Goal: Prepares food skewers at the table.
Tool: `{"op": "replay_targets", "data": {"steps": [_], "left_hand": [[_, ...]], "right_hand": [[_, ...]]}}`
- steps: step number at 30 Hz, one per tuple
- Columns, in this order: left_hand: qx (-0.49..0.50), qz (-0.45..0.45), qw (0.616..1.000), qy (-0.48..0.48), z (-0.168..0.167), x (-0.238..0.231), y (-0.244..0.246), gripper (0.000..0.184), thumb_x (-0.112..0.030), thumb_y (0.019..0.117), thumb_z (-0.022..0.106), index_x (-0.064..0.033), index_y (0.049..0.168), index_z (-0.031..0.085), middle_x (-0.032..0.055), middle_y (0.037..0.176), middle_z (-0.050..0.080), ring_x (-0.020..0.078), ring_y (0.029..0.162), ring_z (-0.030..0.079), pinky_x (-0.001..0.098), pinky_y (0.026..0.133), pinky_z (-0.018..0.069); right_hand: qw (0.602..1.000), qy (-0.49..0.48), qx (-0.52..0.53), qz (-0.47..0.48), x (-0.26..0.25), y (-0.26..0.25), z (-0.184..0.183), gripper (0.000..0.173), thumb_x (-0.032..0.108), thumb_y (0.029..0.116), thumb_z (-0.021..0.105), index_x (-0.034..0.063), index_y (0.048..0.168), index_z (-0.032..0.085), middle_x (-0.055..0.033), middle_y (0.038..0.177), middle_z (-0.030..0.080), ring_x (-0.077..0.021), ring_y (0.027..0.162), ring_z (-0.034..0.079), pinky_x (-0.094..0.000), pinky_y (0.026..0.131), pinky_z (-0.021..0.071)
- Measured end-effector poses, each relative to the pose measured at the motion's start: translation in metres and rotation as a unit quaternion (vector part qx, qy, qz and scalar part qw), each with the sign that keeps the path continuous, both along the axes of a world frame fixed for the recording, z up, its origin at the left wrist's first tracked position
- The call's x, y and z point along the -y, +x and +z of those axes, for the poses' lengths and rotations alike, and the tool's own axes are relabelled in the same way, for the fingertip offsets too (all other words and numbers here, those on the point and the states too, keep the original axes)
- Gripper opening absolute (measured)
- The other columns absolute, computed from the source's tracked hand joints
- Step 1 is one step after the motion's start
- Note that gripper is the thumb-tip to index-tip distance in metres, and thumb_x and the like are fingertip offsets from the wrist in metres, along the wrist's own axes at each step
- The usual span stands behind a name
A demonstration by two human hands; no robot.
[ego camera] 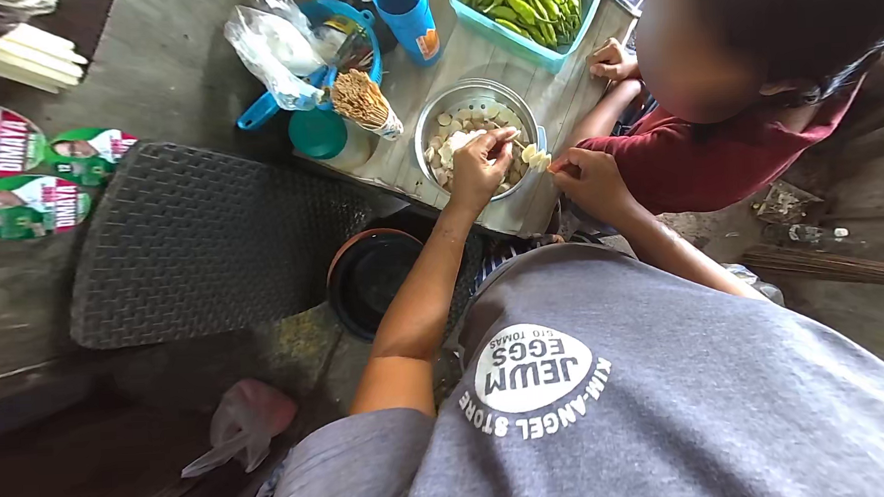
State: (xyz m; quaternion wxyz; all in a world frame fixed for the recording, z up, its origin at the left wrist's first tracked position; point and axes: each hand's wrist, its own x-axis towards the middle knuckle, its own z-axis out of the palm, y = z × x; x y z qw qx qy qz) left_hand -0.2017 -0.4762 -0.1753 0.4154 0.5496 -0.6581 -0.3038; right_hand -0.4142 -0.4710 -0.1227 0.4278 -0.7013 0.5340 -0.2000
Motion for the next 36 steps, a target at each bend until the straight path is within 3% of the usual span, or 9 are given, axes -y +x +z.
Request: {"op": "replay_targets", "data": {"steps": [9, 19, 21, 23, 25, 27, 29, 32, 36], "left_hand": [[-0.020, -0.025, 0.999, 0.001, 0.003, -0.009, -0.007, 0.025, -0.003, 0.0981, 0.061, 0.0060, 0.120, 0.071, 0.0196, 0.109, 0.075, 0.0174, 0.094, 0.074, 0.0280, 0.089, 0.0582], [-0.024, -0.030, 0.999, 0.037, 0.000, -0.010, -0.009, 0.028, -0.005, 0.0995, 0.060, 0.0058, 0.124, 0.069, 0.0196, 0.112, 0.074, 0.0171, 0.097, 0.074, 0.0281, 0.092, 0.0568], [-0.061, -0.030, 0.996, 0.065, -0.004, -0.006, -0.006, 0.035, -0.008, 0.1023, 0.056, 0.0061, 0.133, 0.063, 0.0213, 0.120, 0.071, 0.0187, 0.102, 0.074, 0.0302, 0.093, 0.0576], [-0.068, -0.012, 0.993, 0.099, -0.016, 0.004, 0.001, 0.043, -0.010, 0.1061, 0.044, 0.0049, 0.147, 0.049, 0.0240, 0.138, 0.061, 0.0246, 0.114, 0.069, 0.0364, 0.099, 0.0552], [0.036, -0.007, 0.993, 0.112, -0.032, 0.018, 0.009, 0.041, -0.008, 0.1062, 0.042, 0.0048, 0.143, 0.054, 0.0249, 0.141, 0.059, 0.0310, 0.126, 0.062, 0.0407, 0.108, 0.0483], [0.192, -0.097, 0.966, 0.142, -0.043, 0.033, 0.007, 0.035, -0.001, 0.1011, 0.050, 0.0007, 0.133, 0.065, 0.0255, 0.137, 0.061, 0.0413, 0.133, 0.054, 0.0508, 0.114, 0.0402], [0.330, -0.203, 0.903, 0.184, -0.056, 0.050, -0.010, 0.038, 0.005, 0.0970, 0.054, -0.0045, 0.130, 0.068, 0.0217, 0.141, 0.058, 0.0448, 0.138, 0.045, 0.0578, 0.115, 0.0340], [0.446, -0.284, 0.826, 0.194, -0.077, 0.068, -0.032, 0.027, 0.006, 0.0994, 0.051, 0.0063, 0.120, 0.068, 0.0236, 0.140, 0.058, 0.0454, 0.141, 0.042, 0.0581, 0.116, 0.0335], [0.529, -0.345, 0.752, 0.189, -0.081, 0.079, -0.040, 0.023, 0.007, 0.0987, 0.050, 0.0137, 0.115, 0.065, 0.0272, 0.126, 0.063, 0.0432, 0.133, 0.051, 0.0529, 0.114, 0.0367]], "right_hand": [[1.000, -0.006, -0.004, 0.005, 0.003, -0.001, -0.002, 0.017, 0.010, 0.0971, 0.060, -0.0020, 0.103, 0.071, -0.0116, 0.084, 0.068, -0.0156, 0.070, 0.061, -0.0353, 0.068, 0.0516], [1.000, 0.024, -0.019, 0.001, 0.006, -0.001, -0.003, 0.016, 0.010, 0.0987, 0.059, -0.0006, 0.104, 0.071, -0.0094, 0.082, 0.066, -0.0131, 0.067, 0.059, -0.0323, 0.066, 0.0514], [0.999, 0.031, -0.019, -0.008, 0.008, -0.004, -0.006, 0.017, 0.010, 0.0986, 0.059, -0.0001, 0.106, 0.071, -0.0089, 0.082, 0.066, -0.0132, 0.066, 0.059, -0.0325, 0.066, 0.0518], [0.998, 0.047, -0.015, -0.028, 0.013, -0.012, -0.010, 0.019, 0.011, 0.0991, 0.059, -0.0004, 0.109, 0.070, -0.0097, 0.084, 0.066, -0.0146, 0.068, 0.061, -0.0341, 0.067, 0.0534], [0.996, 0.065, -0.017, -0.055, 0.018, -0.021, -0.013, 0.020, 0.012, 0.0992, 0.059, -0.0011, 0.110, 0.070, -0.0112, 0.085, 0.067, -0.0167, 0.069, 0.062, -0.0368, 0.068, 0.0538], [0.994, 0.074, -0.023, -0.075, 0.018, -0.029, -0.014, 0.020, 0.012, 0.0992, 0.059, -0.0018, 0.110, 0.069, -0.0120, 0.086, 0.067, -0.0174, 0.069, 0.062, -0.0379, 0.069, 0.0541], [0.993, 0.075, -0.024, -0.085, 0.016, -0.033, -0.016, 0.020, 0.011, 0.0992, 0.059, -0.0023, 0.109, 0.069, -0.0117, 0.085, 0.067, -0.0170, 0.068, 0.062, -0.0377, 0.069, 0.0538], [0.992, 0.081, -0.025, -0.094, 0.010, -0.034, -0.017, 0.019, 0.010, 0.0990, 0.059, -0.0021, 0.110, 0.069, -0.0107, 0.083, 0.066, -0.0160, 0.066, 0.061, -0.0363, 0.067, 0.0537], [0.991, 0.087, -0.029, -0.101, 0.004, -0.037, -0.017, 0.018, 0.010, 0.0988, 0.059, -0.0002, 0.109, 0.070, -0.0094, 0.083, 0.067, -0.0154, 0.066, 0.061, -0.0354, 0.067, 0.0533]]}}
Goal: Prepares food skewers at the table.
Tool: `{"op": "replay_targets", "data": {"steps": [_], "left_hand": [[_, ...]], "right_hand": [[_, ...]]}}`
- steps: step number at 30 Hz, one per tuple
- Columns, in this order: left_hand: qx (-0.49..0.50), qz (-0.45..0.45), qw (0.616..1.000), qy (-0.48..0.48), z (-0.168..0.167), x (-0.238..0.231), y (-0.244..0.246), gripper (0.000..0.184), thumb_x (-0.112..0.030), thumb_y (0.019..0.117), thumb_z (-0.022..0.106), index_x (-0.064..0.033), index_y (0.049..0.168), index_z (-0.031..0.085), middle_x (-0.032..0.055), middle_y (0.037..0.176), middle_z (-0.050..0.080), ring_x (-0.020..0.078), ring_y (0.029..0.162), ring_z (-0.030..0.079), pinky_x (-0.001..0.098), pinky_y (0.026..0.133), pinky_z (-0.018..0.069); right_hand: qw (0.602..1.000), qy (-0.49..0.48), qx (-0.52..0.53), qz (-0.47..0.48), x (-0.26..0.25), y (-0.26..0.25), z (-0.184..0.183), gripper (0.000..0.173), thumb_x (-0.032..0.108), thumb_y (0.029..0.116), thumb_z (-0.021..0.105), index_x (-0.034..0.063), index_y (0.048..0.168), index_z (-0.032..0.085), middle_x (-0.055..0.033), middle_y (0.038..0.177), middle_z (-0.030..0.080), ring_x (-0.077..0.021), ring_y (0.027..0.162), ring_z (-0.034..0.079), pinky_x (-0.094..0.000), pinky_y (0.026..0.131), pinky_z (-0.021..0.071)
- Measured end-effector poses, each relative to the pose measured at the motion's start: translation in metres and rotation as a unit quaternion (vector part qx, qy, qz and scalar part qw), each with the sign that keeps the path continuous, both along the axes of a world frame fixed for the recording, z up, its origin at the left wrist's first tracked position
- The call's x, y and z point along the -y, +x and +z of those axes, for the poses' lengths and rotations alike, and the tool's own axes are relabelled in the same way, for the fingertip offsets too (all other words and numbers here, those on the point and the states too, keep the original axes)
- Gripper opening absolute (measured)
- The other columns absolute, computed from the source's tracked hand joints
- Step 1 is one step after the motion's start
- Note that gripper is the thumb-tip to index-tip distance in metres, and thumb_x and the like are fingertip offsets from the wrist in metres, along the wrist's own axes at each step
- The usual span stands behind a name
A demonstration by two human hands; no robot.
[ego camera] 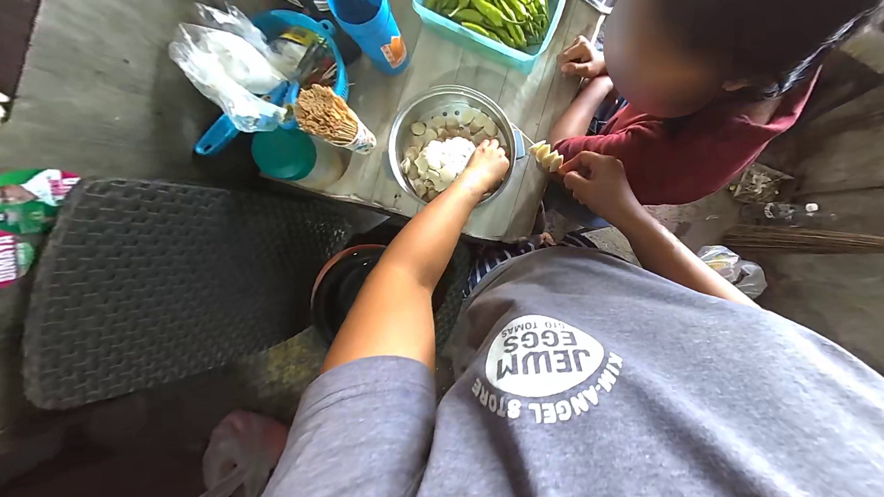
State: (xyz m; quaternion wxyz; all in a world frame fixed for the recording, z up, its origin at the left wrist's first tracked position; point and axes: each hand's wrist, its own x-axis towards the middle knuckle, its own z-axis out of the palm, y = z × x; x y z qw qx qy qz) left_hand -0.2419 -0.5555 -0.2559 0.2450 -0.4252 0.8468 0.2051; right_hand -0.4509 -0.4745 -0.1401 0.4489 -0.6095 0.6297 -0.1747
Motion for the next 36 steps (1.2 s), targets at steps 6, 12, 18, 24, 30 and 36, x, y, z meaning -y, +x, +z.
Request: {"op": "replay_targets", "data": {"steps": [6, 12, 18, 24, 30, 36], "left_hand": [[-0.084, 0.099, 0.991, 0.036, 0.016, 0.004, 0.014, 0.025, -0.001, 0.1009, 0.053, 0.0114, 0.119, 0.065, 0.0309, 0.120, 0.066, 0.0471, 0.125, 0.058, 0.0583, 0.109, 0.0422], [-0.511, 0.466, 0.721, 0.041, 0.034, -0.008, 0.042, 0.027, -0.009, 0.0969, 0.068, 0.0051, 0.120, 0.068, 0.0160, 0.114, 0.072, 0.0161, 0.102, 0.070, 0.0330, 0.097, 0.0544], [-0.620, 0.542, 0.561, 0.075, 0.042, -0.023, 0.045, 0.025, -0.001, 0.0971, 0.064, 0.0056, 0.121, 0.064, 0.0061, 0.103, 0.071, 0.0063, 0.088, 0.067, 0.0246, 0.085, 0.0559], [-0.637, 0.541, 0.546, 0.055, 0.047, -0.028, 0.053, 0.023, -0.001, 0.0981, 0.062, 0.0057, 0.120, 0.064, 0.0060, 0.105, 0.070, 0.0071, 0.091, 0.067, 0.0255, 0.087, 0.0558], [-0.633, 0.510, 0.581, 0.029, 0.049, -0.029, 0.060, 0.023, -0.001, 0.0967, 0.064, 0.0056, 0.119, 0.065, 0.0063, 0.106, 0.071, 0.0063, 0.093, 0.067, 0.0251, 0.089, 0.0553], [-0.625, 0.439, 0.645, 0.007, 0.051, -0.030, 0.065, 0.023, -0.002, 0.0951, 0.067, 0.0048, 0.117, 0.067, 0.0054, 0.106, 0.072, 0.0032, 0.096, 0.067, 0.0230, 0.091, 0.0542]], "right_hand": [[1.000, 0.003, 0.014, -0.005, -0.001, 0.001, -0.004, 0.017, 0.010, 0.0988, 0.060, 0.0009, 0.109, 0.070, -0.0083, 0.083, 0.067, -0.0131, 0.065, 0.061, -0.0332, 0.066, 0.0529], [1.000, -0.005, 0.027, 0.009, 0.002, 0.009, -0.006, 0.017, 0.010, 0.0984, 0.061, 0.0000, 0.109, 0.070, -0.0086, 0.081, 0.066, -0.0126, 0.064, 0.059, -0.0326, 0.064, 0.0518], [0.999, -0.022, 0.020, 0.038, 0.007, 0.020, -0.003, 0.016, 0.009, 0.0977, 0.061, -0.0004, 0.107, 0.070, -0.0083, 0.080, 0.066, -0.0124, 0.064, 0.058, -0.0319, 0.064, 0.0513], [0.998, -0.030, 0.022, 0.055, 0.008, 0.024, 0.002, 0.016, 0.009, 0.0981, 0.061, -0.0006, 0.107, 0.070, -0.0079, 0.079, 0.065, -0.0119, 0.064, 0.058, -0.0309, 0.064, 0.0511], [0.997, -0.029, 0.023, 0.064, 0.010, 0.025, 0.004, 0.017, 0.010, 0.0984, 0.061, -0.0004, 0.107, 0.070, -0.0082, 0.080, 0.065, -0.0127, 0.064, 0.059, -0.0321, 0.064, 0.0514], [0.997, -0.031, 0.019, 0.067, 0.007, 0.023, 0.008, 0.016, 0.010, 0.0988, 0.060, -0.0007, 0.106, 0.070, -0.0079, 0.079, 0.064, -0.0124, 0.064, 0.057, -0.0313, 0.064, 0.0507]]}}
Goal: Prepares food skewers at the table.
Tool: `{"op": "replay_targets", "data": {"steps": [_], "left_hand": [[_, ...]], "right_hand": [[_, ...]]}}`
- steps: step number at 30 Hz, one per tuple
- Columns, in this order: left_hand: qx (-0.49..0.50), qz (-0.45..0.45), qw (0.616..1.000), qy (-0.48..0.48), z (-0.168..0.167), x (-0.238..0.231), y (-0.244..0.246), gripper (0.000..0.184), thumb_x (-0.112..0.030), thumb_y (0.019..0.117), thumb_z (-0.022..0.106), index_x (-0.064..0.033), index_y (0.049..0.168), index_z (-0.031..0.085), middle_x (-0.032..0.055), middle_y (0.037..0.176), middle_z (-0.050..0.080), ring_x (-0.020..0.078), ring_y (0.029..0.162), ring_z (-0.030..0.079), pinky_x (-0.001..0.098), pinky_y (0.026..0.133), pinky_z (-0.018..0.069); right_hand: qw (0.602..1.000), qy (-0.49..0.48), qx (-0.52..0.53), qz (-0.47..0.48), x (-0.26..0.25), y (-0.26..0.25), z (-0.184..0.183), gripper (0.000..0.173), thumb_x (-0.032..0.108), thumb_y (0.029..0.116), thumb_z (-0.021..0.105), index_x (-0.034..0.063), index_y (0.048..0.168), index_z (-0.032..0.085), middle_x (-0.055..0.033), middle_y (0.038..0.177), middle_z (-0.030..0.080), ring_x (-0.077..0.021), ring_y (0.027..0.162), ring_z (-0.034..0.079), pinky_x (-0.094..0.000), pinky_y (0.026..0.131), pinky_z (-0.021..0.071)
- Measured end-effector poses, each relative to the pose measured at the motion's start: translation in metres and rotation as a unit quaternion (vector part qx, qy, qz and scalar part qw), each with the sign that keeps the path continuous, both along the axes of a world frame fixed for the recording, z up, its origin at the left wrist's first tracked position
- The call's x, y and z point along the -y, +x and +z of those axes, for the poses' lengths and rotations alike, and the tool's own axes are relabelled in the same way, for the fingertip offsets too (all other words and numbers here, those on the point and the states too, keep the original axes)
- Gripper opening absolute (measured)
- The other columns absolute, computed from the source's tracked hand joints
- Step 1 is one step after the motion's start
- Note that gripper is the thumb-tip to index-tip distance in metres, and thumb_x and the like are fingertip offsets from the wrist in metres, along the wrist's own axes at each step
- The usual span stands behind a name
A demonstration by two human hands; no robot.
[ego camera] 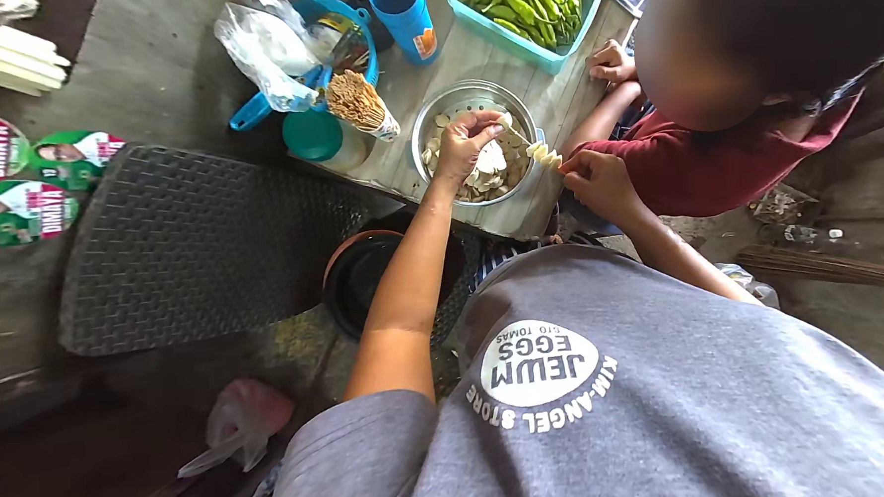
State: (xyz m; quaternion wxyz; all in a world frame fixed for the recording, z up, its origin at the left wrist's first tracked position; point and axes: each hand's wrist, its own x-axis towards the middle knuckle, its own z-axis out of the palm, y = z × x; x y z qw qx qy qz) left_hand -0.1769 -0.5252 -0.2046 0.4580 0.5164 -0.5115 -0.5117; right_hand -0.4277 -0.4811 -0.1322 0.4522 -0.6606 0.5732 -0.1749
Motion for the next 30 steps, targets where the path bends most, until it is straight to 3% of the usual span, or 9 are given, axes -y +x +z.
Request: {"op": "replay_targets", "data": {"steps": [6, 22, 25, 27, 30], "left_hand": [[0.033, -0.029, 0.999, -0.024, 0.008, -0.003, -0.006, 0.021, -0.002, 0.0956, 0.066, 0.0053, 0.115, 0.068, 0.0067, 0.106, 0.073, 0.0014, 0.093, 0.068, 0.0209, 0.089, 0.0545], [0.010, -0.063, 0.998, 0.006, 0.014, -0.018, -0.025, 0.020, -0.001, 0.0954, 0.067, 0.0058, 0.115, 0.069, 0.0090, 0.106, 0.074, 0.0031, 0.093, 0.069, 0.0217, 0.089, 0.0559], [0.014, -0.065, 0.998, 0.006, 0.015, -0.020, -0.026, 0.020, -0.001, 0.0953, 0.067, 0.0055, 0.114, 0.069, 0.0087, 0.106, 0.074, 0.0033, 0.093, 0.069, 0.0224, 0.089, 0.0558], [0.009, -0.065, 0.998, 0.014, 0.015, -0.020, -0.027, 0.022, -0.003, 0.0971, 0.065, 0.0053, 0.117, 0.068, 0.0082, 0.106, 0.074, 0.0037, 0.092, 0.069, 0.0233, 0.089, 0.0558], [-0.010, -0.031, 0.999, 0.037, 0.009, -0.015, -0.027, 0.037, -0.014, 0.1055, 0.055, 0.0056, 0.137, 0.055, 0.0119, 0.108, 0.072, 0.0105, 0.093, 0.070, 0.0304, 0.090, 0.0564]], "right_hand": [[1.000, -0.001, 0.002, -0.010, -0.001, -0.002, 0.001, 0.016, 0.010, 0.0986, 0.060, -0.0007, 0.105, 0.070, -0.0079, 0.079, 0.065, -0.0117, 0.063, 0.057, -0.0310, 0.064, 0.0506], [1.000, 0.001, -0.003, -0.017, 0.000, -0.004, -0.002, 0.015, 0.010, 0.0983, 0.061, -0.0004, 0.106, 0.070, -0.0074, 0.078, 0.064, -0.0113, 0.063, 0.058, -0.0305, 0.063, 0.0512], [1.000, 0.003, -0.012, -0.010, 0.000, -0.004, -0.001, 0.017, 0.010, 0.0986, 0.060, -0.0007, 0.106, 0.070, -0.0092, 0.081, 0.065, -0.0147, 0.066, 0.059, -0.0346, 0.066, 0.0520], [1.000, 0.003, -0.017, -0.009, 0.001, -0.004, -0.001, 0.017, 0.011, 0.0991, 0.060, -0.0004, 0.106, 0.071, -0.0094, 0.081, 0.065, -0.0151, 0.066, 0.059, -0.0353, 0.066, 0.0521], [1.000, 0.007, -0.011, -0.028, 0.001, -0.007, -0.004, 0.017, 0.011, 0.0992, 0.060, -0.0005, 0.108, 0.070, -0.0087, 0.080, 0.065, -0.0134, 0.065, 0.059, -0.0331, 0.065, 0.0522]]}}
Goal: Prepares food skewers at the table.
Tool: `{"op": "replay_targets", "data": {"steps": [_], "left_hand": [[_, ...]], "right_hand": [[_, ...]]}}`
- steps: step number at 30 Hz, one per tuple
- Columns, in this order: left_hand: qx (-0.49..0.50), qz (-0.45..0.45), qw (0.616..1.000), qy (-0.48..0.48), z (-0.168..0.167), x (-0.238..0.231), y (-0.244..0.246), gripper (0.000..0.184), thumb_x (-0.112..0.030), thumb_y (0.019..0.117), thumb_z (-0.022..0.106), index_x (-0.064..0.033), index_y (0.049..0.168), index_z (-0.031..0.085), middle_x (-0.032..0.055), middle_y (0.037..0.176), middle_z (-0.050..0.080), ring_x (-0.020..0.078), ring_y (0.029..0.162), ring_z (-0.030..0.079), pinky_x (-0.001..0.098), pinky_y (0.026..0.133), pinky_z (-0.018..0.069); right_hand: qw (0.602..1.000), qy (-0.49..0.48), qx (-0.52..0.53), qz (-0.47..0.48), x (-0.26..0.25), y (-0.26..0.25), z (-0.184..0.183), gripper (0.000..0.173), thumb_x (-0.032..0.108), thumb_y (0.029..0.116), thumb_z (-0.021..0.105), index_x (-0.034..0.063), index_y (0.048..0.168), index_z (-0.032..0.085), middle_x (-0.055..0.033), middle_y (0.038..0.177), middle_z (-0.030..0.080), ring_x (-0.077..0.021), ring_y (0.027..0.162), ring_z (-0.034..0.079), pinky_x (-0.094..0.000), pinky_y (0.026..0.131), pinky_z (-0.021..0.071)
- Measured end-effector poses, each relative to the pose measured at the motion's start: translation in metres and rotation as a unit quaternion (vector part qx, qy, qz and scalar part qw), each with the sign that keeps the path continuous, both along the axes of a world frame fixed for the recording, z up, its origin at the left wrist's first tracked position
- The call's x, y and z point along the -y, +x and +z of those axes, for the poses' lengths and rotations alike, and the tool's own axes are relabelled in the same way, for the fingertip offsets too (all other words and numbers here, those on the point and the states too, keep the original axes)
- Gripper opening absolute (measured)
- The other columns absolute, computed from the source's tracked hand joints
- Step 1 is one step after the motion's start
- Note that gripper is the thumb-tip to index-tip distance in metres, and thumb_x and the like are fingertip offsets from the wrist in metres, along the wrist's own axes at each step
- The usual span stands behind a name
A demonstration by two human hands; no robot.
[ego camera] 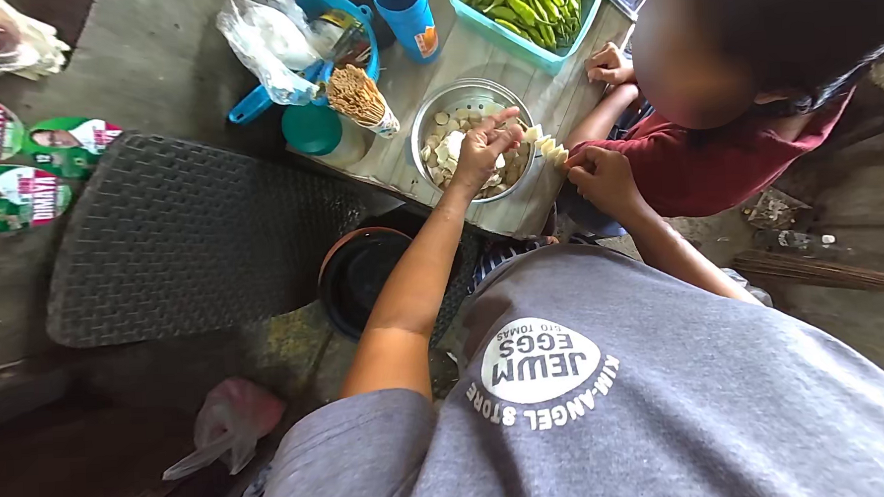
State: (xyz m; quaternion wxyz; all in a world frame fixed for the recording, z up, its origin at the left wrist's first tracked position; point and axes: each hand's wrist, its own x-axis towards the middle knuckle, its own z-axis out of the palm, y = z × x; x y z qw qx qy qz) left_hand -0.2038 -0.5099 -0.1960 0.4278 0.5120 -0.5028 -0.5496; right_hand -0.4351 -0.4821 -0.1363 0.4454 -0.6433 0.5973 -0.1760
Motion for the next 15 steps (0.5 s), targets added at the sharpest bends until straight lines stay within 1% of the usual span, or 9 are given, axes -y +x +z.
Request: {"op": "replay_targets", "data": {"steps": [1, 2, 4, 6, 8, 10, 11, 13, 15], "left_hand": [[0.019, 0.022, 1.000, 0.003, -0.006, 0.004, 0.001, 0.039, -0.017, 0.1078, 0.050, 0.0054, 0.139, 0.054, 0.0141, 0.112, 0.071, 0.0132, 0.095, 0.070, 0.0318, 0.090, 0.0564], [0.070, 0.040, 0.997, -0.002, -0.013, 0.009, 0.003, 0.037, -0.018, 0.1085, 0.049, 0.0057, 0.136, 0.056, 0.0158, 0.113, 0.070, 0.0158, 0.098, 0.070, 0.0328, 0.092, 0.0559], [0.250, 0.002, 0.968, -0.005, -0.022, 0.019, 0.007, 0.032, -0.014, 0.1062, 0.051, 0.0061, 0.126, 0.065, 0.0219, 0.117, 0.071, 0.0287, 0.111, 0.068, 0.0432, 0.103, 0.0503], [0.413, -0.127, 0.902, 0.024, -0.026, 0.033, -0.002, 0.029, -0.011, 0.1042, 0.052, 0.0038, 0.122, 0.069, 0.0253, 0.125, 0.068, 0.0403, 0.128, 0.058, 0.0547, 0.114, 0.0396], [0.530, -0.248, 0.810, 0.052, -0.035, 0.045, -0.023, 0.026, -0.007, 0.0996, 0.058, 0.0039, 0.119, 0.070, 0.0255, 0.129, 0.065, 0.0437, 0.135, 0.049, 0.0570, 0.116, 0.0333], [0.599, -0.305, 0.737, 0.072, -0.045, 0.052, -0.044, 0.024, -0.002, 0.0936, 0.064, 0.0082, 0.115, 0.069, 0.0260, 0.132, 0.062, 0.0436, 0.137, 0.045, 0.0561, 0.116, 0.0328], [0.621, -0.317, 0.712, 0.079, -0.048, 0.055, -0.050, 0.025, -0.001, 0.0931, 0.064, 0.0099, 0.115, 0.069, 0.0266, 0.135, 0.059, 0.0435, 0.138, 0.044, 0.0556, 0.116, 0.0331], [0.649, -0.332, 0.678, 0.091, -0.048, 0.062, -0.059, 0.028, -0.001, 0.0950, 0.061, 0.0122, 0.119, 0.066, 0.0284, 0.140, 0.054, 0.0432, 0.139, 0.043, 0.0549, 0.115, 0.0327], [0.670, -0.346, 0.651, 0.090, -0.048, 0.064, -0.066, 0.028, 0.001, 0.0971, 0.057, 0.0137, 0.121, 0.064, 0.0292, 0.137, 0.057, 0.0431, 0.137, 0.046, 0.0541, 0.114, 0.0342]], "right_hand": [[1.000, 0.001, 0.002, -0.010, 0.000, -0.002, -0.002, 0.018, 0.010, 0.0990, 0.060, -0.0010, 0.108, 0.070, -0.0089, 0.081, 0.066, -0.0137, 0.064, 0.059, -0.0333, 0.065, 0.0526], [1.000, 0.003, 0.003, -0.020, 0.000, -0.005, -0.003, 0.018, 0.010, 0.0990, 0.059, -0.0010, 0.109, 0.069, -0.0090, 0.081, 0.066, -0.0139, 0.064, 0.060, -0.0339, 0.065, 0.0530], [0.999, 0.010, 0.001, -0.037, -0.004, -0.010, -0.004, 0.019, 0.010, 0.0992, 0.059, -0.0011, 0.110, 0.069, -0.0092, 0.081, 0.066, -0.0141, 0.064, 0.060, -0.0347, 0.065, 0.0530], [0.999, 0.010, -0.002, -0.048, -0.009, -0.014, -0.005, 0.019, 0.009, 0.0991, 0.059, -0.0020, 0.110, 0.069, -0.0094, 0.080, 0.066, -0.0143, 0.064, 0.060, -0.0346, 0.065, 0.0531], [0.998, 0.012, 0.000, -0.054, -0.015, -0.019, -0.007, 0.019, 0.009, 0.0987, 0.059, -0.0025, 0.110, 0.069, -0.0092, 0.079, 0.066, -0.0142, 0.063, 0.060, -0.0339, 0.064, 0.0531], [0.998, 0.014, -0.002, -0.058, -0.021, -0.022, -0.008, 0.018, 0.008, 0.0981, 0.059, -0.0019, 0.109, 0.069, -0.0086, 0.079, 0.066, -0.0138, 0.063, 0.059, -0.0334, 0.063, 0.0526], [0.998, 0.017, -0.004, -0.059, -0.023, -0.024, -0.008, 0.018, 0.008, 0.0980, 0.059, -0.0018, 0.108, 0.069, -0.0089, 0.079, 0.066, -0.0142, 0.063, 0.060, -0.0339, 0.063, 0.0523], [0.998, 0.026, -0.008, -0.061, -0.028, -0.026, -0.007, 0.017, 0.008, 0.0978, 0.059, -0.0016, 0.108, 0.069, -0.0095, 0.081, 0.066, -0.0149, 0.065, 0.060, -0.0349, 0.064, 0.0519], [0.997, 0.034, -0.008, -0.064, -0.032, -0.030, -0.007, 0.018, 0.007, 0.0981, 0.059, -0.0017, 0.109, 0.069, -0.0096, 0.081, 0.066, -0.0149, 0.066, 0.059, -0.0348, 0.065, 0.0514]]}}
